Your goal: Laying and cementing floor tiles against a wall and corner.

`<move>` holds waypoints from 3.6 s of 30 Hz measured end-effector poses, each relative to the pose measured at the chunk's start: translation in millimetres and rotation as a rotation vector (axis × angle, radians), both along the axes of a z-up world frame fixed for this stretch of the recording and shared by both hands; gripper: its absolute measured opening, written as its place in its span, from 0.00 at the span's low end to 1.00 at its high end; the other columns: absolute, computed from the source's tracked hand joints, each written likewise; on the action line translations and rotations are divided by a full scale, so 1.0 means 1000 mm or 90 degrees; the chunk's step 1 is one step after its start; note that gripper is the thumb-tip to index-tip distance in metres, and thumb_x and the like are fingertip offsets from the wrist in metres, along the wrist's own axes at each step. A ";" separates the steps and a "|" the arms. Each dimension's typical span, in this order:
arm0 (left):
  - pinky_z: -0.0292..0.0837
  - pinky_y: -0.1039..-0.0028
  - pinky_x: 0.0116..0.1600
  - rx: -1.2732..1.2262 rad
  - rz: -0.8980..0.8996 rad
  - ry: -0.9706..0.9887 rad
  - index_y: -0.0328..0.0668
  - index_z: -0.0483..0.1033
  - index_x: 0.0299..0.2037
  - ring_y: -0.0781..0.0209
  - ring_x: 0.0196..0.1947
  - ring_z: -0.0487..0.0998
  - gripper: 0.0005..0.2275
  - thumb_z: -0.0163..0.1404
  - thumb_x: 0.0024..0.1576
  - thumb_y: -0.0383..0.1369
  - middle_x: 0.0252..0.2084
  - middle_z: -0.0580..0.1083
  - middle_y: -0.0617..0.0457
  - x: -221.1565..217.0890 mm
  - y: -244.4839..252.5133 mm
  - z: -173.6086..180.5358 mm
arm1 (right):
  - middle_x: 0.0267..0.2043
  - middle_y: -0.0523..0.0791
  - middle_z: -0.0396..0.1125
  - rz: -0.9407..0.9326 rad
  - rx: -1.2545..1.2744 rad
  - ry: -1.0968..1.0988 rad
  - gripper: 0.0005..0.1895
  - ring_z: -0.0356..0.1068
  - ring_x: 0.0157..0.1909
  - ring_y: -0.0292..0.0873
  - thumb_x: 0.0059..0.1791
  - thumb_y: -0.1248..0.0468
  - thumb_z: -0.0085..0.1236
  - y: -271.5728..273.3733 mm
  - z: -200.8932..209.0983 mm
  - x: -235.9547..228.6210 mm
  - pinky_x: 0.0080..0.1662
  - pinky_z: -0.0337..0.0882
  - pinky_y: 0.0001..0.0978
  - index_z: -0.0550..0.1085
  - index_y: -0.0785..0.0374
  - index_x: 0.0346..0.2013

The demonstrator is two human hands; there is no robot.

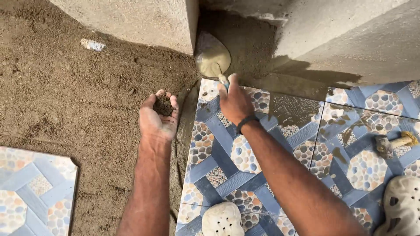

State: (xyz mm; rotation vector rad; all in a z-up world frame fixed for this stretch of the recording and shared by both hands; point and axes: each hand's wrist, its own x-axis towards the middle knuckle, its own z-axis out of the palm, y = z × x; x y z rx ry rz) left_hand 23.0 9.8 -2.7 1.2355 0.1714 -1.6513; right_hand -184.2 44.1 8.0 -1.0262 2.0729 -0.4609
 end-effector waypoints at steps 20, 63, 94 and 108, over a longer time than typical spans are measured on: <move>0.87 0.73 0.34 0.025 -0.164 -0.196 0.27 0.76 0.50 0.54 0.34 0.82 0.11 0.48 0.61 0.27 0.42 0.76 0.39 -0.013 -0.044 0.041 | 0.23 0.40 0.61 -0.180 -0.155 -0.278 0.21 0.58 0.17 0.30 0.55 0.47 0.49 0.124 0.017 -0.029 0.16 0.58 0.22 0.65 0.60 0.49; 0.80 0.74 0.27 -0.001 0.134 -0.142 0.26 0.74 0.50 0.58 0.28 0.78 0.11 0.42 0.63 0.26 0.36 0.76 0.39 0.047 -0.025 0.009 | 0.17 0.38 0.61 0.351 0.025 0.025 0.24 0.60 0.14 0.35 0.56 0.52 0.44 0.021 0.002 0.053 0.17 0.59 0.33 0.56 0.62 0.61; 0.70 0.69 0.37 -0.112 -0.152 -0.655 0.31 0.70 0.50 0.60 0.36 0.67 0.16 0.42 0.70 0.41 0.39 0.66 0.51 0.101 -0.043 -0.050 | 0.25 0.46 0.67 0.223 -0.065 -0.058 0.19 0.69 0.23 0.42 0.58 0.48 0.47 0.005 -0.007 0.054 0.28 0.69 0.44 0.62 0.61 0.46; 0.73 0.82 0.23 -0.022 0.063 -0.499 0.35 0.73 0.51 0.67 0.26 0.78 0.09 0.47 0.64 0.31 0.40 0.79 0.45 0.106 -0.011 -0.023 | 0.20 0.47 0.69 0.304 -0.174 -0.013 0.22 0.66 0.16 0.41 0.57 0.55 0.47 -0.039 -0.018 0.127 0.18 0.65 0.38 0.58 0.66 0.59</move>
